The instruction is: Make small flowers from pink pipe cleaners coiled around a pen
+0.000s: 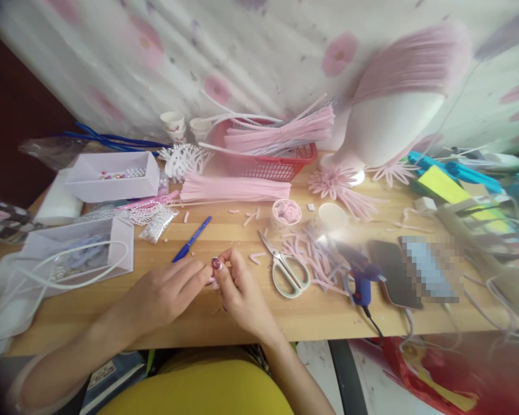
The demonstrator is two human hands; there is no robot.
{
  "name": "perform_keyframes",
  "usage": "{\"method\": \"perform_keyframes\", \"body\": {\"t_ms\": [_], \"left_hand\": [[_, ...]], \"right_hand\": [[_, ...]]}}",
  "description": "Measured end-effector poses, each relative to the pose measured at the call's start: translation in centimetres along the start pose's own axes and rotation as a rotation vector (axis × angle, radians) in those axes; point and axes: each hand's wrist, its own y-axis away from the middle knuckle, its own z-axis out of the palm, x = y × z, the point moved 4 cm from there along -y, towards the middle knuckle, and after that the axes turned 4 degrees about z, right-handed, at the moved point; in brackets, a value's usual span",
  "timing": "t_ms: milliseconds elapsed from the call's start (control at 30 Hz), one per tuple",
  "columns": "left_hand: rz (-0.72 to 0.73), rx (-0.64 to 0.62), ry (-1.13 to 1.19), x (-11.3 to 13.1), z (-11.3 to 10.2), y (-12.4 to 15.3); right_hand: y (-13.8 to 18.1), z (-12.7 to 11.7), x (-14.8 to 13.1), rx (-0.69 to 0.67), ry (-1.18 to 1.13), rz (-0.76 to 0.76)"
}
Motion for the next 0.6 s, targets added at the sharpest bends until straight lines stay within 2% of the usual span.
{"method": "perform_keyframes", "body": {"t_ms": [100, 200, 267, 367, 433, 500, 600], "left_hand": [[0.053, 0.022, 0.026, -0.2, 0.2, -0.1], [-0.010, 0.000, 0.272, -0.8, 0.3, -0.3], [-0.189, -0.104, 0.577, -1.6, 0.6, -0.4], [-0.560, -0.335, 1.086, -2.2, 1.5, 0.1], [-0.771, -0.405, 1.357, -1.8, 2.0, 0.6], [-0.921, -0.361, 1.507, -1.3, 2.7, 1.0], [-0.995, -0.183, 1.562, -0.8, 3.6, 1.2]], "right_hand": [[0.2, 0.1, -0.1, -0.006, 0.015, -0.004], [0.4, 0.2, -0.3, 0.006, 0.130, -0.072], [0.6, 0.2, -0.7, 0.036, 0.324, -0.189], [0.9, 0.3, -1.1, 0.155, 0.694, -0.449], [0.9, 0.5, -1.0, 0.221, 0.807, -0.565], [0.7, 0.6, -0.7, 0.239, 0.816, -0.582], [0.0, 0.6, -0.1, 0.150, 0.557, -0.382]]}}
